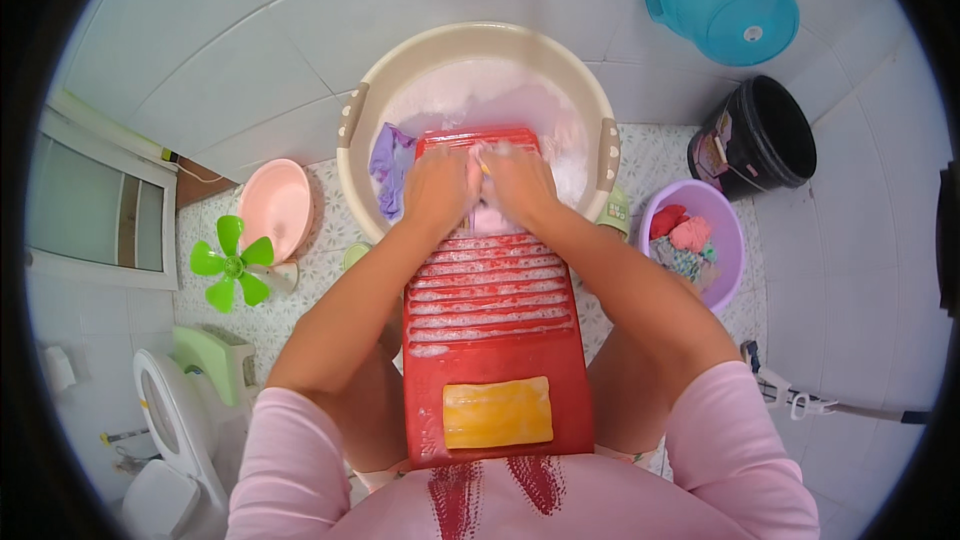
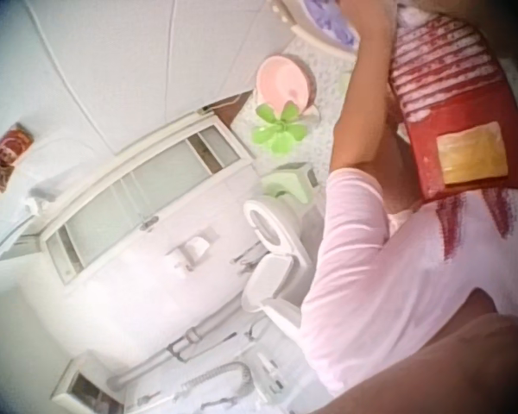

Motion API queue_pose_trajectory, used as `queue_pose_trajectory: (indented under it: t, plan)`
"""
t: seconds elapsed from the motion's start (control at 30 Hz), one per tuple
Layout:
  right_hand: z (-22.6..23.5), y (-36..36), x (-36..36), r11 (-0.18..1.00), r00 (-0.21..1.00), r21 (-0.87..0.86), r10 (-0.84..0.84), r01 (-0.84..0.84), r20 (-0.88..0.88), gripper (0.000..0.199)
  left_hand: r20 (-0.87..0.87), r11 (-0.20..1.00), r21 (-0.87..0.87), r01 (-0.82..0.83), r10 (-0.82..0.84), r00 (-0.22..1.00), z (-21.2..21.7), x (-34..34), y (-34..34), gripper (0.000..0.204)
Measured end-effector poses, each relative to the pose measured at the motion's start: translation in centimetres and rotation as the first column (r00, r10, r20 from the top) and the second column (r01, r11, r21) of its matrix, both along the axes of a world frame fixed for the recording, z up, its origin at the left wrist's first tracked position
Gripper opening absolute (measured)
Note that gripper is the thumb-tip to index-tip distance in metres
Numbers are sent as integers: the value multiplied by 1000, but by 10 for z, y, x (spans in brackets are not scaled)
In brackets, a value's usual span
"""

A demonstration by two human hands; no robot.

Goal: The person rubs clothes against a washboard in a basin of soapy water by hand, scrubbing several different pieces of clothing one by one and moving them in and out of the water.

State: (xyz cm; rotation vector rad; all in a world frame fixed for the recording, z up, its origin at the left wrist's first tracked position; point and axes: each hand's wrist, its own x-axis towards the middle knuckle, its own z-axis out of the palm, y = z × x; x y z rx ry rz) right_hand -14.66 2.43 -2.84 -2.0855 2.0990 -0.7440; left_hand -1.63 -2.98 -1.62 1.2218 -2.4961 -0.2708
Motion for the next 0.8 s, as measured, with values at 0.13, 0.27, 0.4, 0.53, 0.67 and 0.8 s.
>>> queue_pose_trajectory:
  t: [0.13, 0.27, 0.4, 0.53, 0.67, 0.8]
  plan:
    - [44, 82, 12, 943, 909, 29, 310, -330, 280, 23, -117, 959, 34, 282, -277, 954, 46, 46, 78, 24]
    - [45, 99, 33, 959, 961, 83, 263, -270, 90, 23, -222, 925, -139, 353, -376, 900, 27, 63, 86, 15]
    - [10, 29, 14, 990, 996, 140, -7, 20, -89, 17, 76, 983, -76, 164, -159, 984, 15, 18, 27, 18]
    - [2, -23, 2, 987, 970, 31, -146, 155, -197, 18, 17, 968, -249, 34, -31, 999, -21, -15, -21, 19]
    - [2, 3, -4, 997, 976, 65, -23, 37, -215, 18, 121, 998, -32, 59, -55, 991, 6, -5, 10, 22]
    - [43, 78, 12, 940, 936, -129, 331, -316, 123, 16, -45, 937, 14, 350, -349, 936, 36, 45, 75, 18]
